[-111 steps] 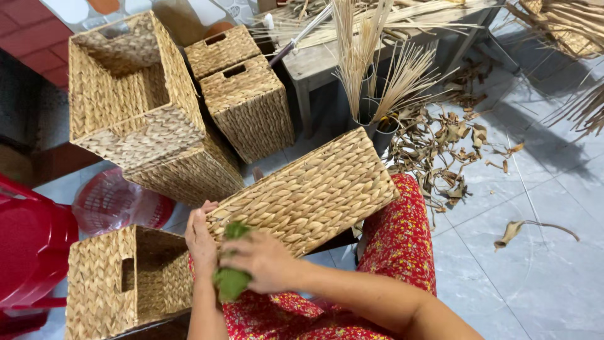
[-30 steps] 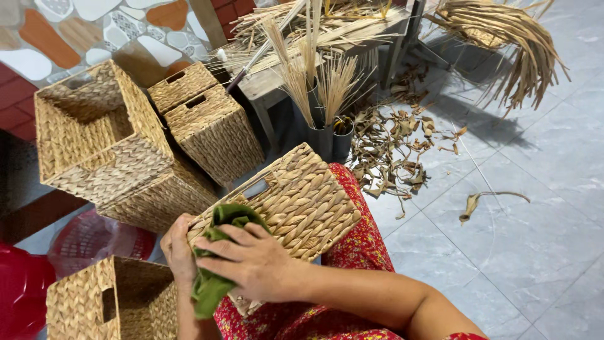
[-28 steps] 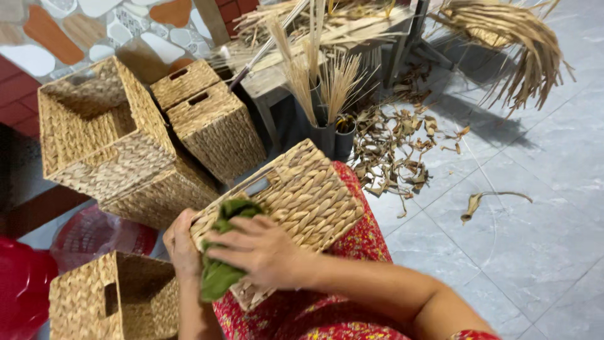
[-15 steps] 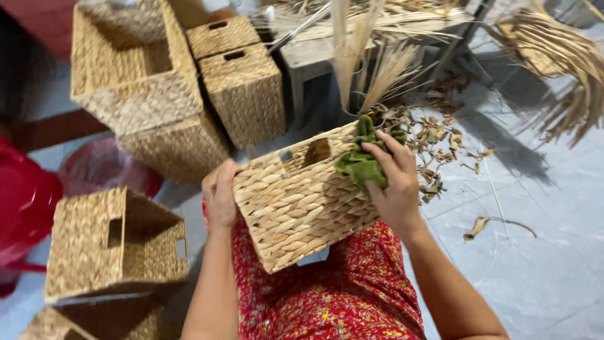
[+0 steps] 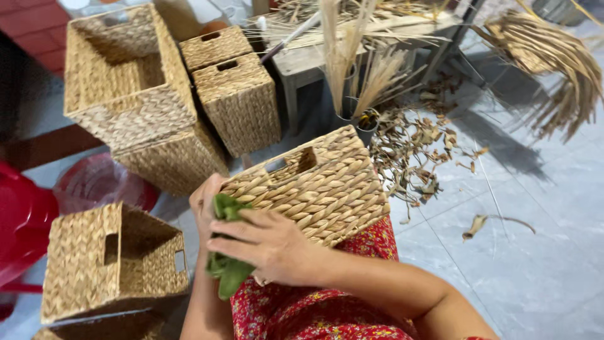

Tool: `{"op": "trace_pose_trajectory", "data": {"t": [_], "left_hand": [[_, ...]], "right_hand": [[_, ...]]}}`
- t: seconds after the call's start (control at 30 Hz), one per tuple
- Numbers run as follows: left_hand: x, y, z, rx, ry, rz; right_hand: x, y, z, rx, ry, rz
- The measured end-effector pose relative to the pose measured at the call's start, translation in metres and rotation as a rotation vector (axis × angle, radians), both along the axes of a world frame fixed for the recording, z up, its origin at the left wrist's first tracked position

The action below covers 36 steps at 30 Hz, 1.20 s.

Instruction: The person sits on the floor with a woven water hyacinth basket across their lap and wipes its outer surfaces with a green cloth, turning the basket to reach different sides. They briefly pick up scissors, then continue wiping the basket's exterior and interior walls.

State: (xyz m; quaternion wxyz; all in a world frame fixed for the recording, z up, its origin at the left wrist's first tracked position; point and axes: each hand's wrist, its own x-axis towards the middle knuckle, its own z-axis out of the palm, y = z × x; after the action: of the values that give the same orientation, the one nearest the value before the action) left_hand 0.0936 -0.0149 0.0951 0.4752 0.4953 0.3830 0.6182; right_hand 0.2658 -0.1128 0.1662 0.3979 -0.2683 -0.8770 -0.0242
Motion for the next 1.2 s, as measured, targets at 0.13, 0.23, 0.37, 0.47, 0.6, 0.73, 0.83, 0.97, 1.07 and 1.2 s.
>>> {"op": "trace_pose_trajectory", "data": {"t": [0.13, 0.23, 0.37, 0.47, 0.6, 0.73, 0.83, 0.97, 1.07, 1.2], "left_hand": [[-0.004, 0.012, -0.019, 0.084, 0.063, 0.046], [-0.002, 0.017, -0.024, 0.12, 0.087, 0.035], [0.004, 0.016, -0.021, 0.13, 0.087, 0.019], [0.002, 0.011, -0.018, 0.115, 0.125, 0.037], [-0.002, 0.014, -0.014, 0.124, 0.121, 0.081], [-0.005, 0.015, -0.011, 0.102, 0.072, 0.087], [-0.008, 0.018, -0.009, 0.094, 0.105, 0.09], [-0.007, 0.019, -0.02, 0.118, 0.143, 0.095], [-0.004, 0.021, -0.031, 0.117, 0.159, 0.059], [0.004, 0.021, -0.037, 0.138, 0.145, 0.045]], "right_hand": [[0.061, 0.02, -0.008, -0.06, -0.079, -0.18], [0.125, 0.026, 0.008, -0.013, -0.099, -0.407], [0.164, 0.013, 0.01, -0.122, -0.069, -0.58], [0.138, 0.005, -0.011, -0.024, 0.047, -0.554], [0.073, -0.011, -0.026, -0.042, 0.055, -0.323], [0.007, -0.022, -0.014, -0.054, 0.075, -0.064], [-0.007, -0.023, -0.012, -0.047, 0.055, 0.043], [0.023, -0.014, -0.023, -0.047, 0.025, 0.043], [0.075, -0.008, -0.02, -0.079, -0.036, -0.04], [0.148, -0.009, -0.001, -0.083, -0.07, -0.328]]}}
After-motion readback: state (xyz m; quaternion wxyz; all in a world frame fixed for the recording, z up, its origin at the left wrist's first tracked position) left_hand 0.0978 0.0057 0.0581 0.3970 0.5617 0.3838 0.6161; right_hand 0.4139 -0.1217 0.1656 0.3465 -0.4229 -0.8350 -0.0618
